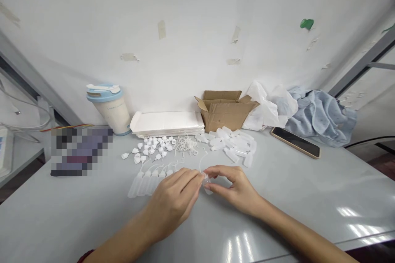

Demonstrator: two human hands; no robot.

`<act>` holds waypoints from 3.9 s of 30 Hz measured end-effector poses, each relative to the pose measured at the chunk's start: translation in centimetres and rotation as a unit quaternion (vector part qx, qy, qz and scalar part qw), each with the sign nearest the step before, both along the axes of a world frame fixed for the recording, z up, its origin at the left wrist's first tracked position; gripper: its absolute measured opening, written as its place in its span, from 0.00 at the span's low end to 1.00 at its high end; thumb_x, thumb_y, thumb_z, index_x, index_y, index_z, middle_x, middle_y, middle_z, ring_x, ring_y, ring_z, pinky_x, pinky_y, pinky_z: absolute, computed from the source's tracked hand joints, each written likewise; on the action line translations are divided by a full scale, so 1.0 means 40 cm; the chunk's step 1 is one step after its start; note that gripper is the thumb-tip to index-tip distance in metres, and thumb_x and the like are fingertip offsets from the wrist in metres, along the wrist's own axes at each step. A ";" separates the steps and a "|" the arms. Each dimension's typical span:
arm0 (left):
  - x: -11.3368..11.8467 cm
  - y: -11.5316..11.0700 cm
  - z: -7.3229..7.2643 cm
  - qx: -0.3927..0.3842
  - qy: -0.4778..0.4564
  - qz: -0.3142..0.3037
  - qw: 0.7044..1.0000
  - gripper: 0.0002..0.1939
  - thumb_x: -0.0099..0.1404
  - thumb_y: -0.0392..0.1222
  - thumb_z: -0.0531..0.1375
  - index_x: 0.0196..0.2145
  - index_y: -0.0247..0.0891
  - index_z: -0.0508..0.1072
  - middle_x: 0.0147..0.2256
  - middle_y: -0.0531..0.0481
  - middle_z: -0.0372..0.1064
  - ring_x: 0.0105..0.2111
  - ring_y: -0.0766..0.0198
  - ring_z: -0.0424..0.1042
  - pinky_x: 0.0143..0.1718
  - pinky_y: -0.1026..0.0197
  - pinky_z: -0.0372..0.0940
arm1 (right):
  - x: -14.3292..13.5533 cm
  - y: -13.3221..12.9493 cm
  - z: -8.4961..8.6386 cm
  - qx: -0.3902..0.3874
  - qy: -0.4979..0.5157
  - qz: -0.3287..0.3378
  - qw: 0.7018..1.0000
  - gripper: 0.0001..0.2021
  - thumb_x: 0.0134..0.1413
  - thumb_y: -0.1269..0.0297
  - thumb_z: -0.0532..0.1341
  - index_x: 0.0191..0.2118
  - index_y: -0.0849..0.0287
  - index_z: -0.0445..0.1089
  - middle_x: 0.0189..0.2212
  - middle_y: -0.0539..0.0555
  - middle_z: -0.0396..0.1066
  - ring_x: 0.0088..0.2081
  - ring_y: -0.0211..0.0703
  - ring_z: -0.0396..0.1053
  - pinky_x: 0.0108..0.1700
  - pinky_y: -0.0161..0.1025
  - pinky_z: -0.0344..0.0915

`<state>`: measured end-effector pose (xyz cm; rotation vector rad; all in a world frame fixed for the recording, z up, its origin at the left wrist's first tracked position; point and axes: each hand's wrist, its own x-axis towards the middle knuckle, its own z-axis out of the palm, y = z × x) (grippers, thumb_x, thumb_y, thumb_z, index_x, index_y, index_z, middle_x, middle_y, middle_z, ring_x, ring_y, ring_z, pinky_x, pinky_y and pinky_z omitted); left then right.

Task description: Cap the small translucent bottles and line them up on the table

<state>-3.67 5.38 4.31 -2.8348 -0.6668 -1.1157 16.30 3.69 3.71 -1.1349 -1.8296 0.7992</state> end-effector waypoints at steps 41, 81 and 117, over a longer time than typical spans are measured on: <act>-0.062 0.054 0.020 -0.261 0.096 0.090 0.956 0.22 0.51 0.30 0.64 0.45 0.39 0.68 0.43 0.46 0.70 0.47 0.52 0.65 0.44 0.50 0.68 | -0.010 0.005 0.022 -0.234 0.180 -0.032 0.955 0.13 0.51 0.54 0.63 0.31 0.60 0.71 0.27 0.53 0.76 0.33 0.43 0.75 0.41 0.41 0.68; -0.064 0.129 0.015 -0.224 0.071 0.169 0.957 0.16 0.67 0.37 0.45 0.44 0.35 0.70 0.41 0.43 0.72 0.47 0.52 0.67 0.44 0.48 0.66 | 0.061 0.052 -0.005 0.016 -0.148 -0.124 0.981 0.06 0.57 0.67 0.54 0.36 0.58 0.69 0.33 0.54 0.73 0.33 0.42 0.70 0.31 0.38 0.64; -0.036 0.224 0.085 -0.407 -0.235 0.229 0.853 0.13 0.55 0.49 0.62 0.32 0.36 0.75 0.30 0.47 0.76 0.32 0.59 0.74 0.32 0.61 0.68 | 0.091 0.079 0.021 -0.098 -0.438 -0.217 0.867 0.15 0.57 0.78 0.55 0.49 0.64 0.68 0.50 0.63 0.65 0.49 0.52 0.66 0.38 0.38 0.63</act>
